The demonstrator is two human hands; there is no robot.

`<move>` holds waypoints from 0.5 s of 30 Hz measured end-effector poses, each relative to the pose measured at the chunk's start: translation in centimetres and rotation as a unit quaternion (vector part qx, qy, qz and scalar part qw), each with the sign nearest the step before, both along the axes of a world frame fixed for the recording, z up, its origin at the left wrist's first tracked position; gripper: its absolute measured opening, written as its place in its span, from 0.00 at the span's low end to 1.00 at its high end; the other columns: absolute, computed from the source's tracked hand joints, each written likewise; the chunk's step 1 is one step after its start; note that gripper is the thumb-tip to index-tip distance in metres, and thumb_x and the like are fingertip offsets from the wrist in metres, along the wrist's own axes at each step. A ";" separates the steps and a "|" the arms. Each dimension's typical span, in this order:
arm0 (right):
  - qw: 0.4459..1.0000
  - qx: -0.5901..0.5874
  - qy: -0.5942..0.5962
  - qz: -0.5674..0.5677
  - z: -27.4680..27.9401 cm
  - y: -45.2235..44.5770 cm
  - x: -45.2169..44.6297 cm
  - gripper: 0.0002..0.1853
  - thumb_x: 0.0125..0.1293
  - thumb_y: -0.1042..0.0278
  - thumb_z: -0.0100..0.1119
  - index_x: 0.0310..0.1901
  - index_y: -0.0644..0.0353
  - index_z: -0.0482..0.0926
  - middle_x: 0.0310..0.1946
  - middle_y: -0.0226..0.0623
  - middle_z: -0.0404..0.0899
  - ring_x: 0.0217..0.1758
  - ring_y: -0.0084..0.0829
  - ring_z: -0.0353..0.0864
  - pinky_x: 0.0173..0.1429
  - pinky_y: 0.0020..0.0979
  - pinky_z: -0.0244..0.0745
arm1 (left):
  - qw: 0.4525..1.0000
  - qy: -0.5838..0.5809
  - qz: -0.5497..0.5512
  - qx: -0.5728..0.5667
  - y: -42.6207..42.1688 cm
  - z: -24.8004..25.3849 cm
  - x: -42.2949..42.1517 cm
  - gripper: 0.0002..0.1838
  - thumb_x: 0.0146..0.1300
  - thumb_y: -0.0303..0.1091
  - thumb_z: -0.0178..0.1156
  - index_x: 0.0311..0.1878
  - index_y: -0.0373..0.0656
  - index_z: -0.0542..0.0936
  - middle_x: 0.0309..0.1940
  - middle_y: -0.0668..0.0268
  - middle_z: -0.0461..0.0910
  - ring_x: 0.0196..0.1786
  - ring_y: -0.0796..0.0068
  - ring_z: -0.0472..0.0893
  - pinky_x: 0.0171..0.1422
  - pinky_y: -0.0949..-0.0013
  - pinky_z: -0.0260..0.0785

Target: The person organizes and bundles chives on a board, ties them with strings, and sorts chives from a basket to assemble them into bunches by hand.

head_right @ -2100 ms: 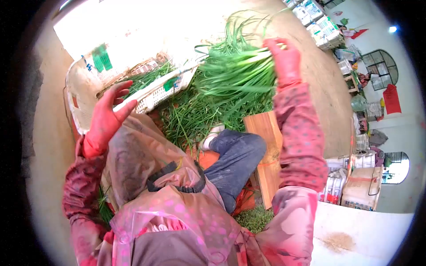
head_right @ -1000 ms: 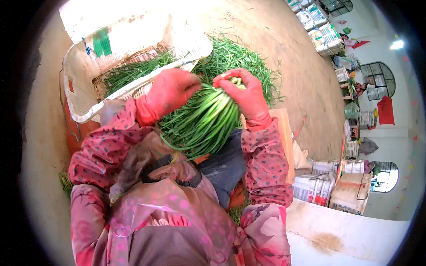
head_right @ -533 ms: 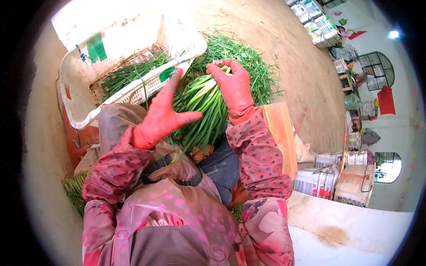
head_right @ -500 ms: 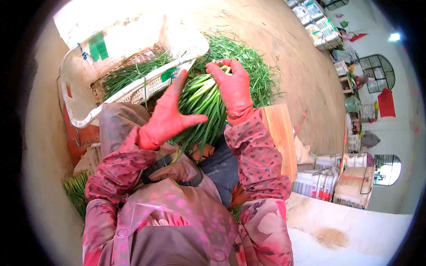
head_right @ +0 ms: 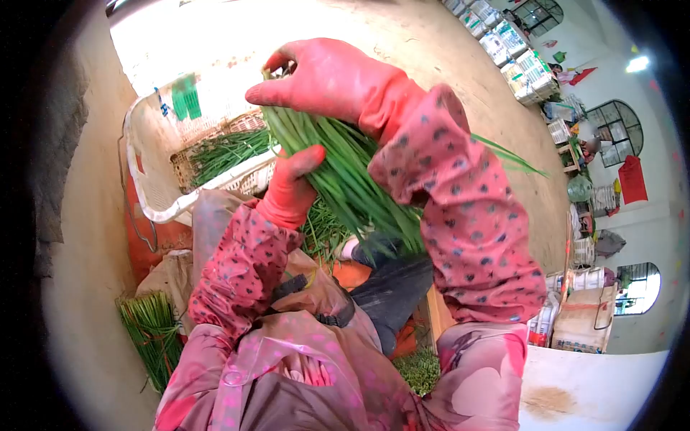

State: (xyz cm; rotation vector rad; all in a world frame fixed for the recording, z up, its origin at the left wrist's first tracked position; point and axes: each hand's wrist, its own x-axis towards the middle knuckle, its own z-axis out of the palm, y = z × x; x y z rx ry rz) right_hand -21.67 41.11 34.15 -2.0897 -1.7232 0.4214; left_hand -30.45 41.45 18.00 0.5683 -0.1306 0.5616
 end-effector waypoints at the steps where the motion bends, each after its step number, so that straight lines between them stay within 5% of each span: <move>1: 1.000 0.004 -0.003 -0.001 0.1 0.1 0.1 0.36 0.53 0.40 0.63 0.53 0.66 0.78 0.44 0.51 0.82 0.48 0.44 0.82 0.56 0.33 0.74 | 0.996 -0.024 -0.058 -0.066 -0.2 -0.6 0.0 0.30 0.53 0.34 0.65 0.59 0.38 0.70 0.47 0.61 0.79 0.48 0.68 0.80 0.57 0.64 0.72; 3: 0.996 -0.084 -0.018 -0.007 -0.7 -0.2 0.6 0.31 0.56 0.45 0.67 0.53 0.63 0.78 0.41 0.42 0.82 0.43 0.30 0.81 0.50 0.30 0.76 | 0.987 -0.051 -0.126 -0.085 -1.1 -2.6 -0.6 0.34 0.56 0.46 0.61 0.61 0.31 0.70 0.55 0.53 0.76 0.56 0.57 0.77 0.66 0.57 0.65; 5: 0.995 -0.095 0.001 -0.030 -3.1 -1.6 1.3 0.28 0.59 0.47 0.65 0.54 0.61 0.78 0.35 0.37 0.81 0.37 0.26 0.79 0.43 0.28 0.75 | 0.963 -0.076 -0.208 -0.151 -2.2 -3.6 -1.7 0.35 0.56 0.45 0.61 0.62 0.31 0.68 0.56 0.53 0.76 0.57 0.57 0.77 0.67 0.57 0.64; 7: 0.977 -0.098 0.144 -0.119 -5.7 -4.6 2.1 0.33 0.59 0.43 0.62 0.57 0.63 0.75 0.45 0.45 0.82 0.45 0.35 0.82 0.51 0.32 0.76 | 0.951 -0.043 -0.241 -0.189 -3.0 -6.3 -2.8 0.35 0.57 0.44 0.61 0.64 0.33 0.66 0.58 0.51 0.74 0.58 0.56 0.76 0.68 0.55 0.64; 10: 0.931 -0.100 0.310 -0.165 -11.4 -10.1 4.0 0.35 0.61 0.44 0.62 0.62 0.63 0.70 0.50 0.37 0.78 0.50 0.27 0.77 0.53 0.29 0.74 | 0.939 -0.016 -0.244 -0.241 -3.8 -9.8 -3.4 0.31 0.58 0.40 0.60 0.62 0.34 0.68 0.53 0.52 0.77 0.55 0.57 0.79 0.65 0.56 0.68; 13: 0.848 -0.090 0.506 -0.128 -17.1 -15.3 1.2 0.45 0.56 0.39 0.66 0.66 0.64 0.64 0.58 0.35 0.72 0.59 0.27 0.72 0.61 0.30 0.69 | 0.940 0.014 -0.240 -0.243 -4.0 -11.7 -3.7 0.33 0.58 0.45 0.60 0.62 0.35 0.68 0.55 0.51 0.76 0.55 0.55 0.78 0.66 0.53 0.67; 15: 0.743 -0.046 0.656 -0.125 -17.8 -18.6 -1.8 0.50 0.51 0.39 0.70 0.68 0.63 0.60 0.60 0.36 0.70 0.61 0.28 0.71 0.63 0.31 0.68 | 0.938 0.052 -0.223 -0.262 -3.9 -12.2 -3.7 0.30 0.58 0.46 0.59 0.59 0.35 0.72 0.51 0.51 0.78 0.52 0.55 0.79 0.64 0.52 0.68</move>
